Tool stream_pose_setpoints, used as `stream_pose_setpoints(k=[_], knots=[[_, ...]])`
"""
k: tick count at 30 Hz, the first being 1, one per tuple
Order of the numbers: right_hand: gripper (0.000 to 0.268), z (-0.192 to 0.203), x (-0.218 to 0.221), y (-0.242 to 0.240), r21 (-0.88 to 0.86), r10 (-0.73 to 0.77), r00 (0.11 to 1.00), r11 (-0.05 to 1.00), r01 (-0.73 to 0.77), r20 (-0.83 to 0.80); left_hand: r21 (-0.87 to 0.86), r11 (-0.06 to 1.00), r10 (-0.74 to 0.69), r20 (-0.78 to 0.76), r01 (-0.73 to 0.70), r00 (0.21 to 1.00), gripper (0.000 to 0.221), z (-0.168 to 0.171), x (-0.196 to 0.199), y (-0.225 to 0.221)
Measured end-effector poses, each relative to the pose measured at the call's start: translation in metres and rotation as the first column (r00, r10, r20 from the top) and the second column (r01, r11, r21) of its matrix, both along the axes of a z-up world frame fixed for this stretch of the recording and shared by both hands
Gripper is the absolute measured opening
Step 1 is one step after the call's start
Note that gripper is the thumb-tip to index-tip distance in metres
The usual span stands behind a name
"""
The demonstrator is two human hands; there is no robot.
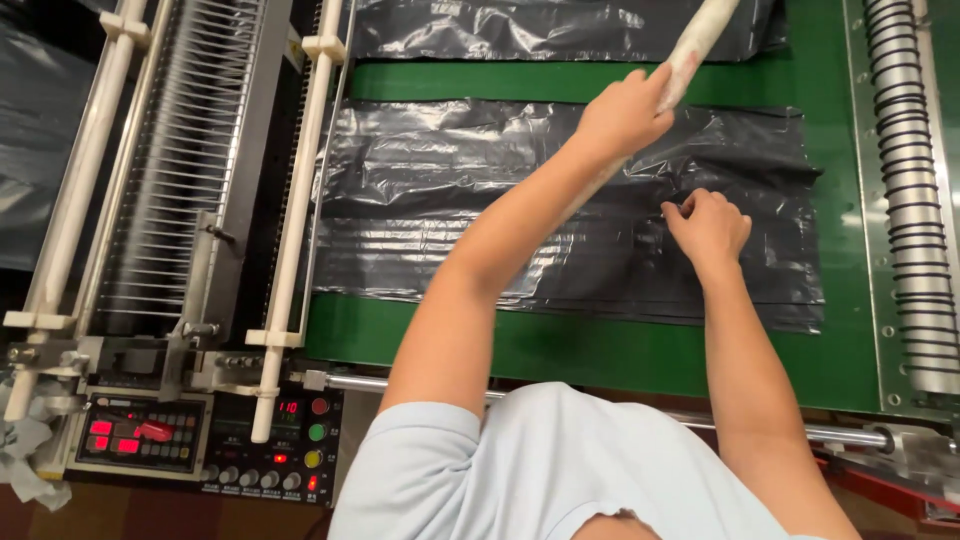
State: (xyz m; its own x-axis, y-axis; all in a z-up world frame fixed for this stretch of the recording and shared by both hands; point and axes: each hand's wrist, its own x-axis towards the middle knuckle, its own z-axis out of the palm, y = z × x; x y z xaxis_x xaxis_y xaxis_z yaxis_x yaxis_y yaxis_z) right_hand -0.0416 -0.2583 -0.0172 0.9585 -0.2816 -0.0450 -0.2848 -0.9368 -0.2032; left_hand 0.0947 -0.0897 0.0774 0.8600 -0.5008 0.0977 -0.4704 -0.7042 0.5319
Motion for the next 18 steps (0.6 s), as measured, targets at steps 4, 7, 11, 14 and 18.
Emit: stream_pose_setpoints(k=[4,7,11,14,18], knots=[[0.035,0.04,-0.027,0.016,0.117,0.018,0.996,0.993,-0.028,0.085,-0.232,0.973,-0.016,-0.062,0.002,0.998,0.032,0.058,-0.069,0.076],[0.023,0.093,-0.062,0.058,0.108,0.18,0.923,0.968,-0.228,0.34,-0.449,0.891,0.026,-0.099,-0.068,0.995,0.056,0.081,-0.113,0.137],[0.021,0.149,-0.118,0.14,-0.066,0.517,0.315,0.591,-0.804,0.796,-0.59,0.704,0.413,-0.112,-0.395,0.904,0.06,0.057,-0.122,0.202],[0.028,0.135,-0.108,0.173,-0.178,0.622,0.127,0.404,-0.897,0.773,-0.523,0.697,0.524,-0.095,-0.49,0.846,0.06,0.009,-0.094,0.2],[0.019,0.034,-0.03,0.147,-0.441,0.721,0.215,0.601,-0.666,0.659,-0.432,0.763,0.397,-0.273,-0.481,0.876,0.066,-0.044,-0.072,0.117]])
